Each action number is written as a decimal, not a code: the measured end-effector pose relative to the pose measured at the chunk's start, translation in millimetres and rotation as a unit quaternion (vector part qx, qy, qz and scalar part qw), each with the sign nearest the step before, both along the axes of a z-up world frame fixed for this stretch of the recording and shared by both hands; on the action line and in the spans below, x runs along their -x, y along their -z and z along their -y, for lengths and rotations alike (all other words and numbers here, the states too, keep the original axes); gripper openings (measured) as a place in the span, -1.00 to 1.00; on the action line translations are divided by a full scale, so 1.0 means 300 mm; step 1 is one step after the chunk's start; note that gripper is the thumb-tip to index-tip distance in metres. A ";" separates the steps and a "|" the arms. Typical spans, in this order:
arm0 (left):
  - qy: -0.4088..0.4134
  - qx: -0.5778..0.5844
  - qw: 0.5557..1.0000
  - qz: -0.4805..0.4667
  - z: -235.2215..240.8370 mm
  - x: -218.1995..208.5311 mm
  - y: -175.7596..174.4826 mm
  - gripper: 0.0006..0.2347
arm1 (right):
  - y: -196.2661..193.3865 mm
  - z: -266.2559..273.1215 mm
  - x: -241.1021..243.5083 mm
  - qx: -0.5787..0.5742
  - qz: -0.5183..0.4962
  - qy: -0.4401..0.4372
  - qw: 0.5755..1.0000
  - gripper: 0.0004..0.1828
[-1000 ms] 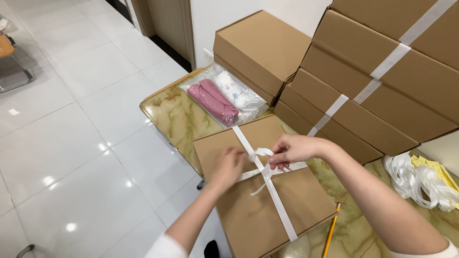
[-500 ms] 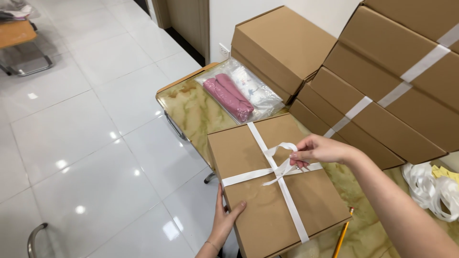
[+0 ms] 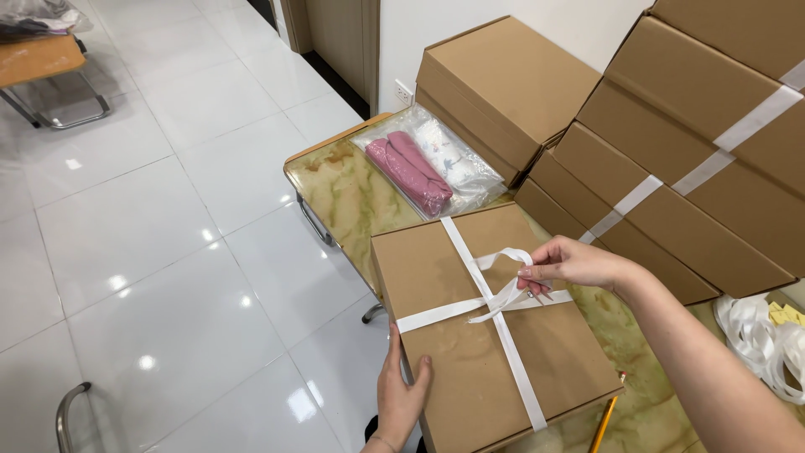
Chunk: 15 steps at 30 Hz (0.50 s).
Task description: The person ties a white ribbon around a cardboard box, forming a bow. They then pick up a yellow sticky note, write on it with a pencil, and attach it to the box.
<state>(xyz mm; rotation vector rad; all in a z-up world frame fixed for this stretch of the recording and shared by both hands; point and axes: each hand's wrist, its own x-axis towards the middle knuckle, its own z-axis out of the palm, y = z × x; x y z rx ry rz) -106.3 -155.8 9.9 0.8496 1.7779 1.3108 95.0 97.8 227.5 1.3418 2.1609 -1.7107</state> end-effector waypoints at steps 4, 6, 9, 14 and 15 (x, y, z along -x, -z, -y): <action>0.004 0.002 1.000 -0.008 0.040 -0.002 -0.015 -0.32 | 0.031 -0.009 -0.018 0.010 -0.001 -0.004 1.000 -0.67; 0.026 0.009 0.998 -0.052 0.043 0.002 -0.002 -0.34 | 0.045 -0.016 -0.028 0.021 -0.007 -0.004 1.000 -0.66; 0.037 -0.026 0.981 -0.189 0.038 0.007 0.067 -0.34 | 0.007 0.002 -0.021 0.013 0.004 0.008 1.000 -0.66; 0.039 -0.169 0.967 -0.184 -0.135 0.024 -0.205 -0.69 | -0.015 -0.007 -0.020 -0.005 0.047 -0.028 0.999 -0.69; 0.096 -0.200 0.968 -0.119 -0.187 0.026 -0.278 -0.74 | -0.007 -0.010 -0.019 -0.007 0.063 -0.054 0.997 -0.70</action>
